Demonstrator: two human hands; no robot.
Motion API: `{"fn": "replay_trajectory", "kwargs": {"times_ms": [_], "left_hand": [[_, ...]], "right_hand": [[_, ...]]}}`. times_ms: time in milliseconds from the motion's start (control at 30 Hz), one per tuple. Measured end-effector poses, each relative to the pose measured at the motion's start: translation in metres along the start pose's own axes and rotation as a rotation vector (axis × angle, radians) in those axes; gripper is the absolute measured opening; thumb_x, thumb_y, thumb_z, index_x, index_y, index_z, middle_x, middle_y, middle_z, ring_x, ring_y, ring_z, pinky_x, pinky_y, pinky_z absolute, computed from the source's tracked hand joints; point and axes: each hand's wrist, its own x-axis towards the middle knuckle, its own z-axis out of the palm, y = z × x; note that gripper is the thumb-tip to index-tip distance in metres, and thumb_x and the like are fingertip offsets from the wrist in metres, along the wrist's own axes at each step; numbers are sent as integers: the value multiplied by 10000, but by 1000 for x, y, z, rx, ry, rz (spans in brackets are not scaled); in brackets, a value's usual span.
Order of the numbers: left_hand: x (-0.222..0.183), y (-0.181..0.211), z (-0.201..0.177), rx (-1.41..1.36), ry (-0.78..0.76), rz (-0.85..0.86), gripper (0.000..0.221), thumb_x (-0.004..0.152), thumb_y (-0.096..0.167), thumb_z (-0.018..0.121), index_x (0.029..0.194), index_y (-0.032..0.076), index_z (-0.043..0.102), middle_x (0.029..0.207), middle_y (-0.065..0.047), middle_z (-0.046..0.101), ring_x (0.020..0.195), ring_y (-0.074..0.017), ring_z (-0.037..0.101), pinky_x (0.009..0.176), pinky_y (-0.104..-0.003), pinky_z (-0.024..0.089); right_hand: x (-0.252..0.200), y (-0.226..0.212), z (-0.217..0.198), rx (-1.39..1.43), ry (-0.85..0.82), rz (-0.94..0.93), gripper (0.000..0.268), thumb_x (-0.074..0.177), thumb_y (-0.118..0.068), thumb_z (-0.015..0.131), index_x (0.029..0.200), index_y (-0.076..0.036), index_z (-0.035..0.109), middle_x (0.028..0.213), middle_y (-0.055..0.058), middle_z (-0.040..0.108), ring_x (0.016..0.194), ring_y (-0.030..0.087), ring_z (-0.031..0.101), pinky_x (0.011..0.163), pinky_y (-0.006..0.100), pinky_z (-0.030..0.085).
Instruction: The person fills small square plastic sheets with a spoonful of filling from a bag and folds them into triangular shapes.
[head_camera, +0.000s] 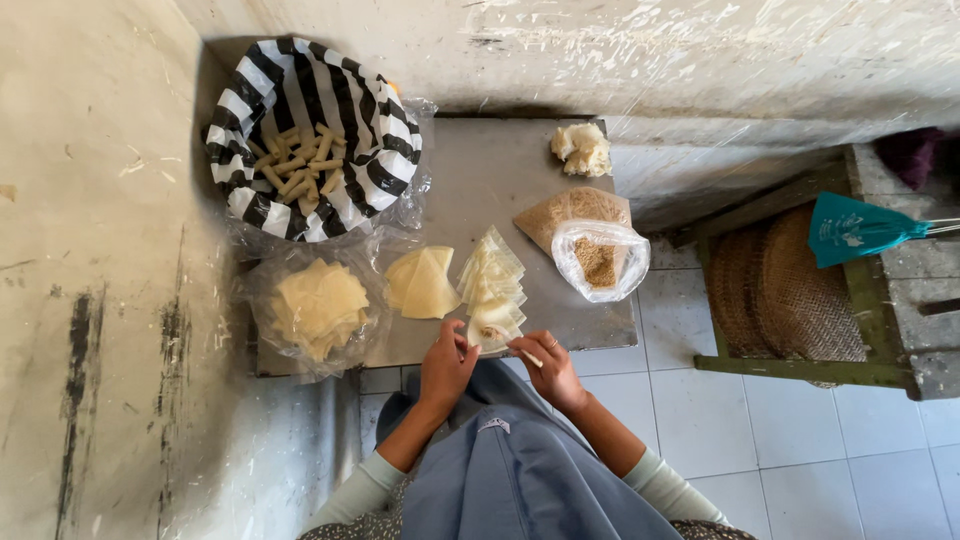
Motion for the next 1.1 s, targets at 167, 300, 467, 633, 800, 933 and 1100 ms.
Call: {"fn": "replay_trajectory", "kwargs": {"times_ms": [167, 300, 467, 633, 800, 933, 1100], "left_hand": [[1, 9, -4, 4, 25, 10, 513, 833, 232, 791, 1250, 90, 527, 816, -61, 707, 692, -245, 673, 641, -389, 529], [1, 12, -8, -21, 14, 34, 520, 825, 242, 800, 1242, 78, 536, 823, -46, 711, 681, -227, 661, 637, -374, 525], [-1, 14, -11, 1, 10, 127, 498, 841, 235, 791, 1245, 70, 550, 827, -42, 709, 694, -223, 651, 657, -373, 518], [-2, 15, -14, -28, 13, 116, 488, 827, 224, 791, 1232, 78, 562, 822, -44, 705, 698, -224, 651, 657, -372, 521], [-3, 18, -15, -46, 26, 83, 467, 830, 228, 784, 1221, 81, 574, 833, -39, 714, 702, -220, 659, 657, -365, 528], [-5, 20, -14, -36, 25, 91, 489, 817, 221, 785, 1230, 72, 571, 824, -45, 714, 707, -229, 653, 659, -370, 525], [-3, 17, -11, -36, 65, 126, 460, 841, 226, 774, 1224, 69, 573, 820, -50, 705, 702, -233, 646, 665, -376, 523]], "right_hand": [[-3, 10, 3, -41, -58, -90, 302, 861, 119, 667, 1123, -22, 716, 1058, 117, 652, 908, 239, 700, 770, 345, 608], [13, 20, -13, 53, 291, -64, 213, 931, 97, 679, 1070, -57, 635, 1117, 97, 703, 1010, 239, 684, 822, 318, 577], [35, 56, -87, -158, 601, 235, 65, 1018, 36, 660, 1020, -16, 701, 1053, 101, 681, 826, 125, 625, 675, 256, 531], [44, 103, -91, -218, 550, 507, 78, 1036, -84, 692, 1025, -36, 751, 943, 30, 672, 735, 90, 589, 577, 236, 516], [30, 144, -64, 218, 756, 668, 125, 1039, -87, 681, 1108, -20, 761, 849, 5, 584, 707, 70, 469, 610, 233, 392], [2, 144, -66, 60, 657, 766, 180, 995, -67, 774, 1063, 80, 695, 857, 23, 582, 758, 58, 480, 679, 217, 429], [-25, 103, -44, 745, 753, 797, 448, 966, -60, 646, 1400, 31, 591, 912, -5, 568, 797, 73, 483, 689, 239, 431]]}}
